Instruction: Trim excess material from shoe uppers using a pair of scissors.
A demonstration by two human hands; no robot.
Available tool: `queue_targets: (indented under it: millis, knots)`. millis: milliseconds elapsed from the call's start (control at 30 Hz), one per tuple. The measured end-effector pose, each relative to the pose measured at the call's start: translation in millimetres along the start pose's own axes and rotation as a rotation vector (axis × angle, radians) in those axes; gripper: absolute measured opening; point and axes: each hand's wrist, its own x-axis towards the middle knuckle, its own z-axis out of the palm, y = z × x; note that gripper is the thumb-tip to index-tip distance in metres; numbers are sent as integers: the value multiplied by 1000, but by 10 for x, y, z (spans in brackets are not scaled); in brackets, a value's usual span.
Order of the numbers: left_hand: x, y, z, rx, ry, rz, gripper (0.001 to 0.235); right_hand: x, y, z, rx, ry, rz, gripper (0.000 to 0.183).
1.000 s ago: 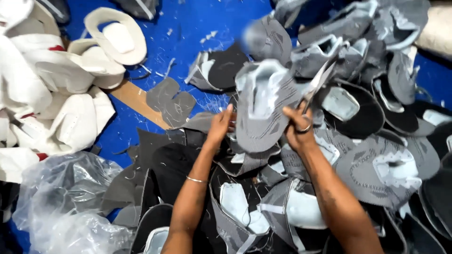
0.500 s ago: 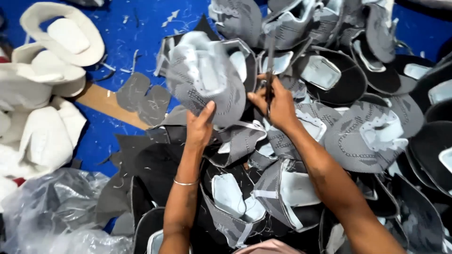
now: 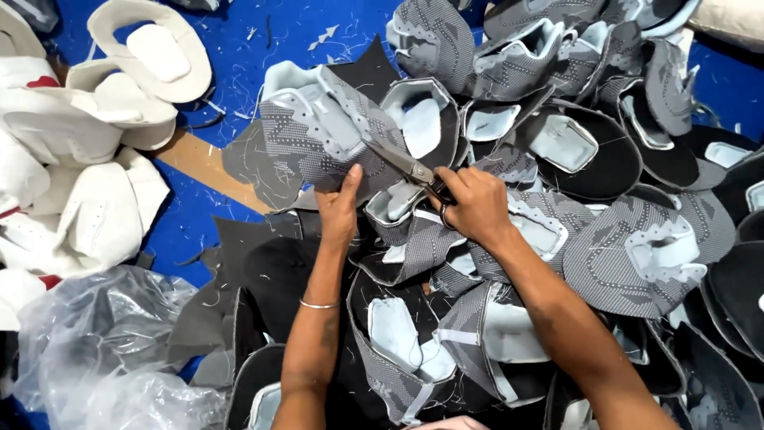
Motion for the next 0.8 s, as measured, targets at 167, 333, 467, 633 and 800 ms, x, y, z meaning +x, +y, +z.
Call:
queue_targets:
  millis: [167, 333, 467, 633, 800]
  knots:
    - [-23, 7, 5, 93, -5, 1, 29, 44, -34, -32, -46, -6, -55, 45]
    - [10, 117, 83, 100, 14, 47, 31, 17, 3, -24, -48, 6, -48, 44]
    - [30, 208, 89, 96, 40, 54, 34, 19, 15, -42, -50, -39, -67, 46]
    - [-28, 123, 3, 206, -9, -7, 27, 26, 1, -31, -45, -37, -41, 43]
    - [-52, 225, 110, 264, -70, -62, 25, -164, 177, 145, -94, -159, 0, 17]
